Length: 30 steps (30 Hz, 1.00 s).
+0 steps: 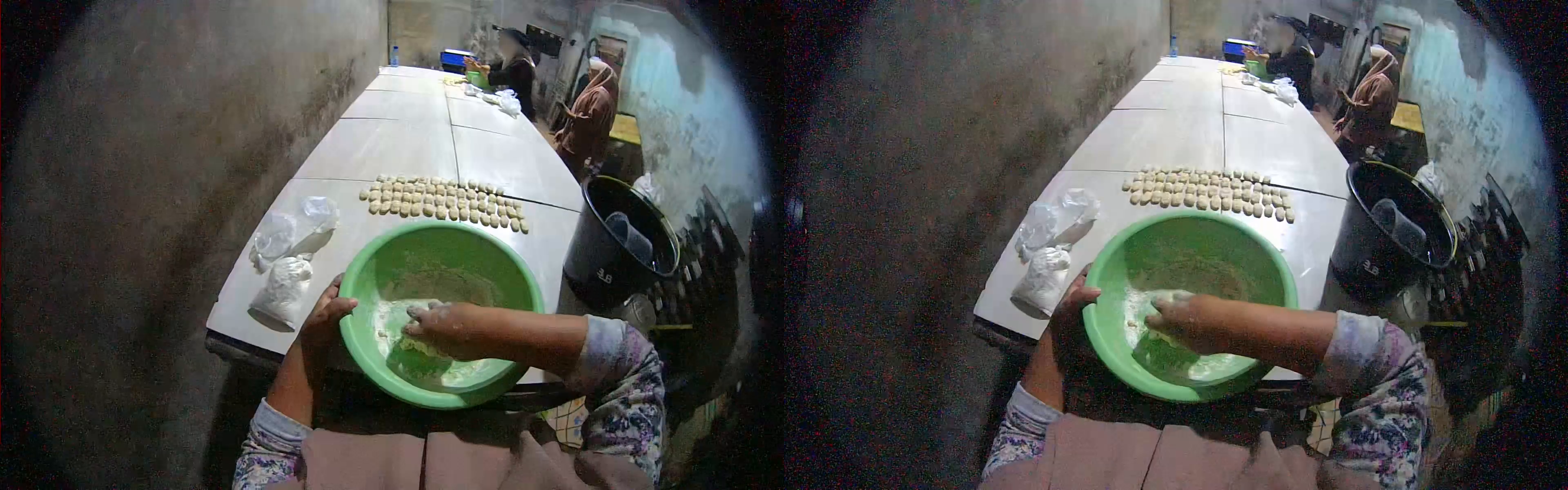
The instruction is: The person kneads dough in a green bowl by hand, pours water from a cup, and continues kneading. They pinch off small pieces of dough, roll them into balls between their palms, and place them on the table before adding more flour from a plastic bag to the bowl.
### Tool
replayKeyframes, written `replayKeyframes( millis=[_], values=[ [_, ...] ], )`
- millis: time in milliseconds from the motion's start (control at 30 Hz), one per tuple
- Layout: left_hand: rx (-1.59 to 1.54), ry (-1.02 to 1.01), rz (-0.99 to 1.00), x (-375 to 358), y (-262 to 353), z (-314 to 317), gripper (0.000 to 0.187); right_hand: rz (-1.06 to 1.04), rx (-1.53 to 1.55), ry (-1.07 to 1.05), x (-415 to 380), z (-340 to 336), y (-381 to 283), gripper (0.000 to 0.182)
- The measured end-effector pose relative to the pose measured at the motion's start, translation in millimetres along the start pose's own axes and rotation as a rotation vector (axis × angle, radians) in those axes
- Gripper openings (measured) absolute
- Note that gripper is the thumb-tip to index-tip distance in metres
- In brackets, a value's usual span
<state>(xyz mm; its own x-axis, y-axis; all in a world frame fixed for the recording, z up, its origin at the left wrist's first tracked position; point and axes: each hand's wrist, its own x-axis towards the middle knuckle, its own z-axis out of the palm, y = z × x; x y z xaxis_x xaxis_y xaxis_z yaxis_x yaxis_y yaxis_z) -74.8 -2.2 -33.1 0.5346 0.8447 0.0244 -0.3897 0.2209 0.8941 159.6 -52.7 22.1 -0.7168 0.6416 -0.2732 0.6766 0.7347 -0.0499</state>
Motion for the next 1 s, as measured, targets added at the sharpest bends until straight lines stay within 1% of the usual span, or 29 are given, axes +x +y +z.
replayKeyframes(
  millis=[33, 67, 133, 167, 200, 267, 300, 333, 400, 433, 467, 500, 533, 567, 600, 667, 700, 733, 767, 800, 833, 867, 933, 967, 1000],
  values=[
    [-0.001, 0.000, 0.017, -2.9, 2.2, 5.3, 0.060, -0.061, -0.065, 0.012, 6.9, -2.9, 0.8, 0.046],
    [-0.005, 0.002, 0.017, -4.0, 7.5, 9.7, 0.060, -0.062, -0.065, 0.009, 13.7, -2.5, 0.5, 0.046],
    [-0.026, -0.040, -0.067, -2.8, 15.0, 14.5, 0.062, -0.230, -0.103, 0.202, 27.9, 0.3, 0.8, 0.041],
    [-0.010, -0.036, -0.062, 3.3, 8.3, 6.1, 0.063, -0.261, -0.141, 0.303, 35.6, 7.0, -0.6, 0.038],
    [-0.010, -0.036, -0.060, 6.8, 6.1, 0.1, 0.063, -0.262, -0.143, 0.302, 42.1, 12.5, 1.1, 0.038],
    [0.042, -0.052, -0.049, 8.8, 0.9, -10.2, 0.062, -0.287, -0.169, 0.218, 53.8, 26.4, 4.1, 0.031],
    [0.044, -0.058, -0.041, 8.7, 4.8, -5.7, 0.060, -0.246, -0.487, 0.152, 57.6, 31.5, -0.4, 0.028],
    [0.039, -0.055, -0.049, 9.5, 1.5, -10.0, 0.060, -0.247, -0.479, 0.148, 63.1, 24.4, -2.8, 0.028],
    [0.080, -0.082, -0.027, 14.1, -5.2, -20.3, 0.058, 0.364, -0.315, -0.267, 75.6, 1.8, 8.1, 0.030],
    [0.105, -0.053, -0.033, 10.5, 3.5, -9.0, 0.053, 0.190, -0.376, -0.170, 66.0, -1.0, 24.4, 0.034],
    [0.104, -0.054, -0.029, 12.6, 0.8, -10.0, 0.053, 0.015, -0.437, -0.072, 48.8, 0.1, 42.6, 0.039],
    [0.096, -0.036, -0.024, 15.5, -4.3, -12.4, 0.049, 0.015, -0.445, -0.075, 38.7, 8.1, 56.8, 0.039],
    [0.089, -0.019, -0.022, 16.5, -9.1, -12.8, 0.045, 0.129, -0.235, 0.001, 31.5, 21.7, 71.6, 0.043],
    [-0.063, -0.053, 0.012, 13.5, -11.6, -7.1, 0.038, 0.246, -0.020, 0.077, 26.1, 31.1, 78.1, 0.047],
    [-0.068, -0.059, 0.011, 10.5, -9.2, -4.0, 0.038, 0.253, -0.021, 0.073, 18.9, 31.4, 75.2, 0.047],
    [-0.082, -0.108, -0.012, 7.9, -7.0, -0.4, 0.035, 0.261, 0.112, -0.129, -1.4, 25.7, 59.8, 0.052],
    [0.238, 0.003, 0.211, 5.1, -17.7, -1.7, 0.034, 0.268, 0.114, -0.135, -13.4, 25.6, 52.7, 0.052],
    [0.232, -0.001, 0.208, 2.7, -12.2, 5.6, 0.034, 0.280, 0.191, -0.159, -26.6, 26.1, 45.2, 0.050],
    [0.070, -0.007, 0.124, -3.1, -3.1, 14.7, 0.033, 0.291, 0.267, -0.182, -36.8, 25.6, 35.9, 0.048],
    [-0.091, -0.011, 0.039, -5.7, 1.8, 20.2, 0.032, 0.198, 0.118, -0.296, -40.5, 22.8, 20.4, 0.046],
    [-0.122, -0.004, 0.014, -2.1, -5.2, 12.8, 0.032, 0.104, -0.029, -0.407, -42.5, 21.7, 5.9, 0.045],
    [-0.122, -0.004, 0.013, -0.2, -9.7, 9.3, 0.032, 0.104, -0.029, -0.406, -46.6, 26.6, -1.4, 0.045],
    [-0.269, -0.097, -0.026, 1.8, -5.5, 15.2, 0.035, -0.019, -0.072, -0.548, -54.2, 32.9, -9.7, 0.041],
    [-0.305, -0.051, -0.064, -1.0, -1.9, 20.7, 0.037, -0.018, -0.068, -0.546, -58.4, 31.9, -8.9, 0.041],
    [-0.304, -0.051, -0.068, -1.1, -2.2, 19.7, 0.037, -0.142, 0.198, -0.275, -62.6, 27.8, -7.2, 0.031]
  ],
)
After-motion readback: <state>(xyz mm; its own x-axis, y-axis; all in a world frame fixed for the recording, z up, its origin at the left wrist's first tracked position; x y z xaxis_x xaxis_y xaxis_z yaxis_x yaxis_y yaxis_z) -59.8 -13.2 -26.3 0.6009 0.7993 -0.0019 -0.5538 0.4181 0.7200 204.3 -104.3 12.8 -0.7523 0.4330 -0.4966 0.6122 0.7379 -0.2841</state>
